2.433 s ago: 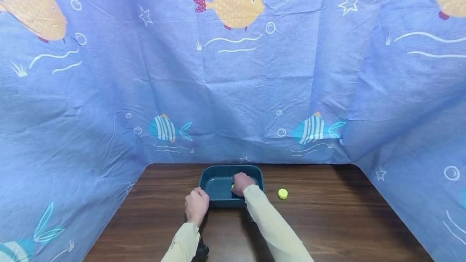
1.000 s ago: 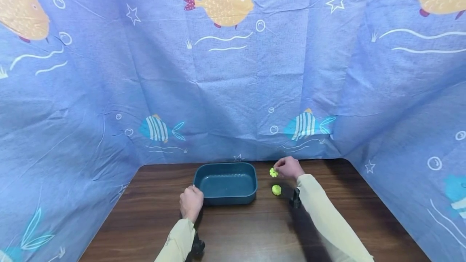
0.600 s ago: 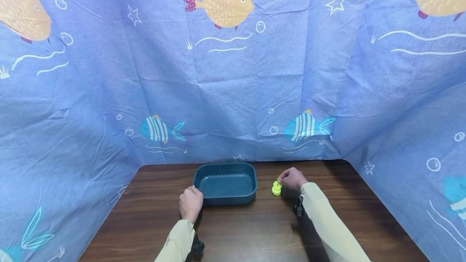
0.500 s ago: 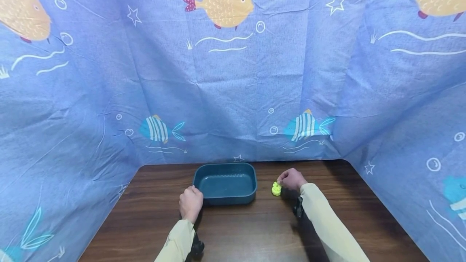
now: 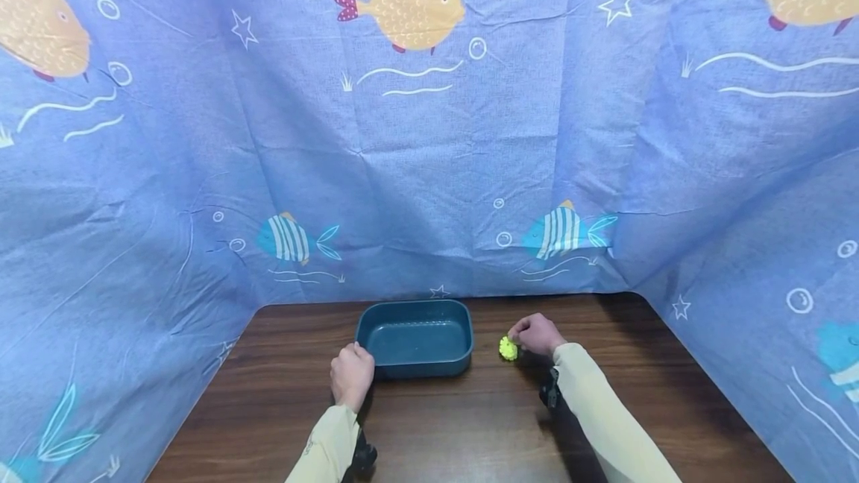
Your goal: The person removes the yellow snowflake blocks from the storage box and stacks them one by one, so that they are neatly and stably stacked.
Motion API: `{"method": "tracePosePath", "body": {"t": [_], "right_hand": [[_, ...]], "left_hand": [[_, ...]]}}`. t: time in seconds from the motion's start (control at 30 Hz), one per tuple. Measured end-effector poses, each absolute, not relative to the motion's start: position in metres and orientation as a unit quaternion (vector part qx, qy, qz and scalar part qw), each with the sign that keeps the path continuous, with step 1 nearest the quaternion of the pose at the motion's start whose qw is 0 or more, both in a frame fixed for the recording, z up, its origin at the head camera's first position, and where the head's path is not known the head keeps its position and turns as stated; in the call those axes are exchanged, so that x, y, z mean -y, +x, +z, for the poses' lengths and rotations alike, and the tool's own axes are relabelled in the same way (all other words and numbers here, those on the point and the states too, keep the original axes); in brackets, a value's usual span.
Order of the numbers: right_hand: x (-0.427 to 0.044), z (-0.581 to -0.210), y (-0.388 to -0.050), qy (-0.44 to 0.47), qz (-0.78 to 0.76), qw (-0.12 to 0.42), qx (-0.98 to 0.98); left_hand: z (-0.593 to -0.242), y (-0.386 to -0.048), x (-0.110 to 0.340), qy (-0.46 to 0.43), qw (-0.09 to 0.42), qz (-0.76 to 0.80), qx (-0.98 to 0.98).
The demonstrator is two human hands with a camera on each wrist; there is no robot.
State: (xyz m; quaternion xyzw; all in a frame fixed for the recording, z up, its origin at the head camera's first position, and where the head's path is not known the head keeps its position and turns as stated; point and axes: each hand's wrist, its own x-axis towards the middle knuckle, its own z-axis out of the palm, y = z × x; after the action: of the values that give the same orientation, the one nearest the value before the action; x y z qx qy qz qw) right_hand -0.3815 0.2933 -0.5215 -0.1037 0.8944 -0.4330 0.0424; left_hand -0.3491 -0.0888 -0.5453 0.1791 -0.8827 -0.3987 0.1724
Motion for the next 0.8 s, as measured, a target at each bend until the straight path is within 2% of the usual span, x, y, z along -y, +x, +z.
{"method": "tracePosePath", "body": {"t": [0.13,0.43,0.8], "right_hand": [[-0.293,-0.526,-0.382,-0.104,-0.455,0.052,-0.883],[-0.288,-0.526,-0.378,-0.076,-0.377,0.024,-0.923],[-0.273,-0.516,-0.374,-0.161,-0.191,0.039,-0.967]], "left_hand": [[-0.545,-0.349,0.089,0.178,0.173,-0.398,0.883],[-0.546,-0.348,0.088,0.177,0.177,-0.399,0.882],[-0.546,-0.349,0.089,0.177,0.18,-0.401,0.881]]}}
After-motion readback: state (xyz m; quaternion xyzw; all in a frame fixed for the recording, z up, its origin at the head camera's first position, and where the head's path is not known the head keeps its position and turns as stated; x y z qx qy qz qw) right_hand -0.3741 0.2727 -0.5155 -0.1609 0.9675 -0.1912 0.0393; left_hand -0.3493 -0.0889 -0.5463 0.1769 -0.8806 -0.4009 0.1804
